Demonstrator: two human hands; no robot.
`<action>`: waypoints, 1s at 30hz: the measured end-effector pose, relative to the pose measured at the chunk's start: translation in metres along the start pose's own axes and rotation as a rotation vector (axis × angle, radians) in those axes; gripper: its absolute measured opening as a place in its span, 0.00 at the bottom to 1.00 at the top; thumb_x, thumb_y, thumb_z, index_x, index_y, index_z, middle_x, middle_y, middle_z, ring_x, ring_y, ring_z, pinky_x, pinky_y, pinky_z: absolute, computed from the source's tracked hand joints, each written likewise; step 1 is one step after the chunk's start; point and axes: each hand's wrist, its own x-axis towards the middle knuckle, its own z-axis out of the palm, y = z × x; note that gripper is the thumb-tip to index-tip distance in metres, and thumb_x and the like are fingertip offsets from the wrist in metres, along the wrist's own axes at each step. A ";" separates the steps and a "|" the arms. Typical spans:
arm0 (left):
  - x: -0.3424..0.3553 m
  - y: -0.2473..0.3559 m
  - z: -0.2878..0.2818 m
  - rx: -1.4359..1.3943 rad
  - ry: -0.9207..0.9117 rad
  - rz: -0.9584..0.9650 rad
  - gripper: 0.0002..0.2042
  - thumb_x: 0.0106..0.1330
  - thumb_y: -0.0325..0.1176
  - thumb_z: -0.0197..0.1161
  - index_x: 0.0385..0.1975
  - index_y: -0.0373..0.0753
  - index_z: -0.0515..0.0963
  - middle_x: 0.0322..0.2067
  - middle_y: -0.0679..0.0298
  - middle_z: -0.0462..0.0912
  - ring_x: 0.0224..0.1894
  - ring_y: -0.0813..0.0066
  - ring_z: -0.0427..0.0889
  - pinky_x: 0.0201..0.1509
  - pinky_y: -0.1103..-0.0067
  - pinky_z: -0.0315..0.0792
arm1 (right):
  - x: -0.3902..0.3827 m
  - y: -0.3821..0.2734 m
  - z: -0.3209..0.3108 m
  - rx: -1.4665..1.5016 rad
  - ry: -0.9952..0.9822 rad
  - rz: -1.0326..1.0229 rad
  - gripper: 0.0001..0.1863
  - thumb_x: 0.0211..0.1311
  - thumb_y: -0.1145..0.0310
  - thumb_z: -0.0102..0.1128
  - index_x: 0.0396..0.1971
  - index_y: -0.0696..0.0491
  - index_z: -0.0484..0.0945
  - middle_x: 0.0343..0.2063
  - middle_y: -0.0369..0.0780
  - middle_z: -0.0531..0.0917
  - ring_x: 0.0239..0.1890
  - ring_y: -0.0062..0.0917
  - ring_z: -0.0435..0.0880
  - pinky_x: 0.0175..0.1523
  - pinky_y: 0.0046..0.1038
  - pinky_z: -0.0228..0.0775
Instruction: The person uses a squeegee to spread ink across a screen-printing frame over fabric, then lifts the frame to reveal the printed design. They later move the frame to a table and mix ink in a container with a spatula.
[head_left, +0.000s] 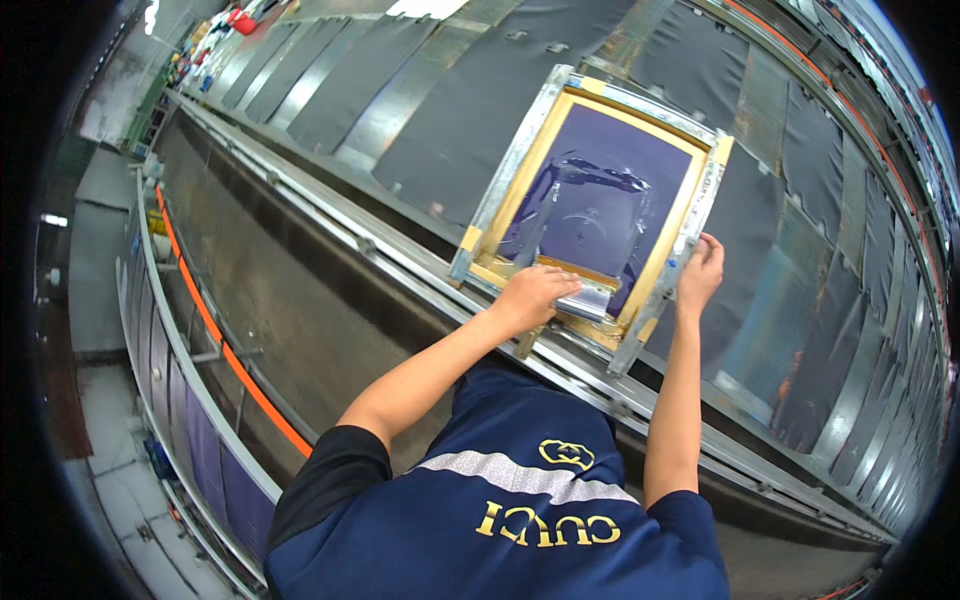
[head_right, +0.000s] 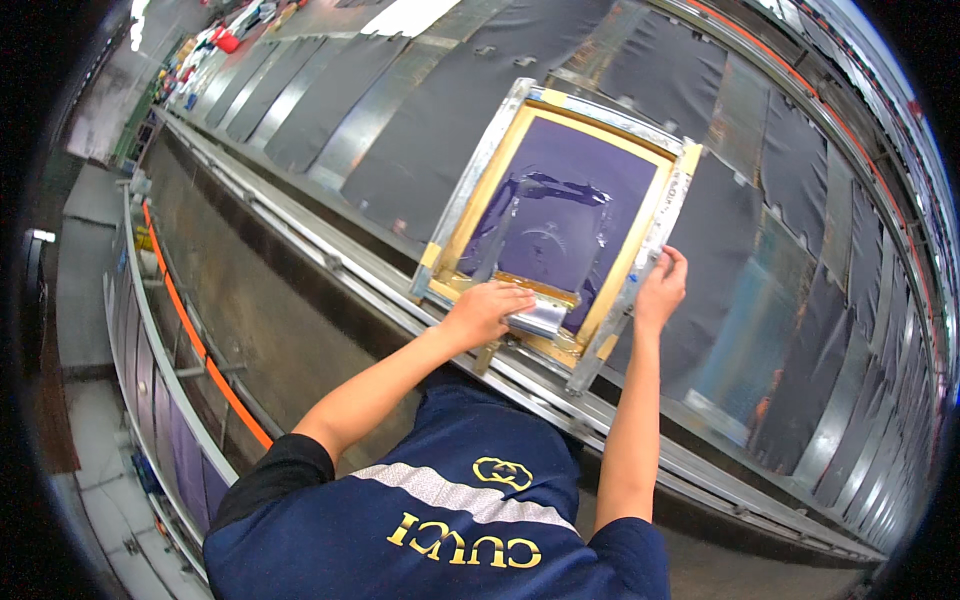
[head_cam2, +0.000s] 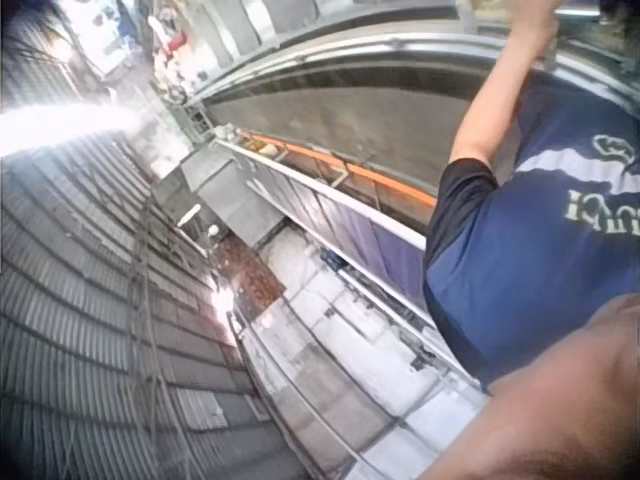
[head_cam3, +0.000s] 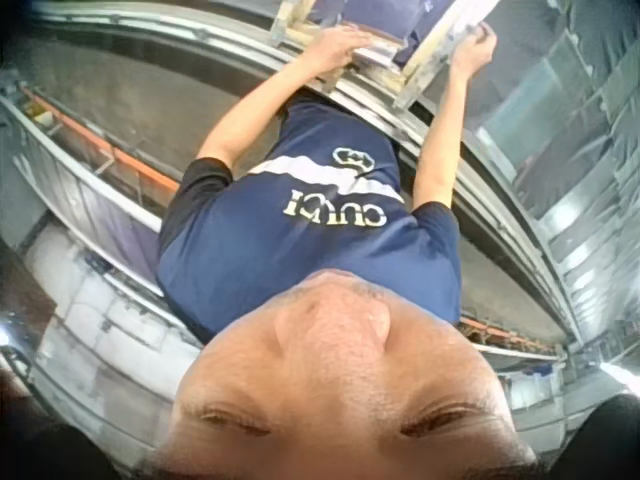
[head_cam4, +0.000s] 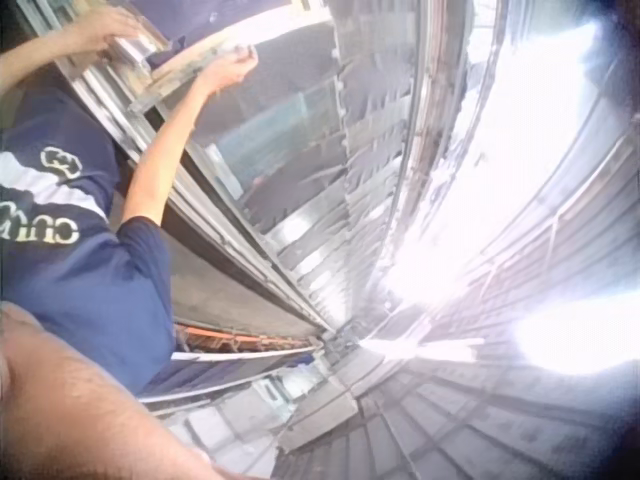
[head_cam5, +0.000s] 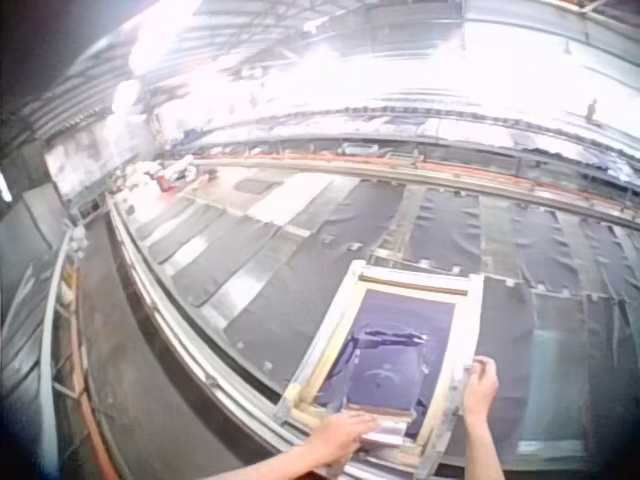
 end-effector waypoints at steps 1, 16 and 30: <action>-0.010 -0.032 -0.024 0.012 -0.012 -0.014 0.28 0.48 0.19 0.68 0.55 0.43 0.84 0.60 0.63 0.85 0.63 0.63 0.81 0.67 0.67 0.76 | -0.015 -0.017 0.036 0.024 -0.004 -0.006 0.12 0.76 0.64 0.55 0.49 0.54 0.83 0.40 0.48 0.88 0.43 0.40 0.87 0.52 0.39 0.75; -0.127 -0.298 -0.211 0.114 0.009 -0.016 0.30 0.49 0.17 0.65 0.55 0.51 0.85 0.58 0.69 0.86 0.61 0.62 0.83 0.65 0.64 0.77 | -0.122 -0.141 0.323 0.025 0.002 0.088 0.11 0.78 0.67 0.52 0.50 0.54 0.79 0.34 0.53 0.87 0.38 0.51 0.86 0.45 0.46 0.73; 0.070 -0.361 -0.233 -0.014 -0.027 -0.165 0.20 0.53 0.19 0.67 0.44 0.49 0.90 0.47 0.64 0.91 0.50 0.64 0.88 0.54 0.71 0.81 | -0.121 -0.154 0.330 -0.053 -0.012 0.178 0.10 0.77 0.67 0.52 0.49 0.52 0.79 0.31 0.53 0.85 0.36 0.54 0.84 0.41 0.49 0.71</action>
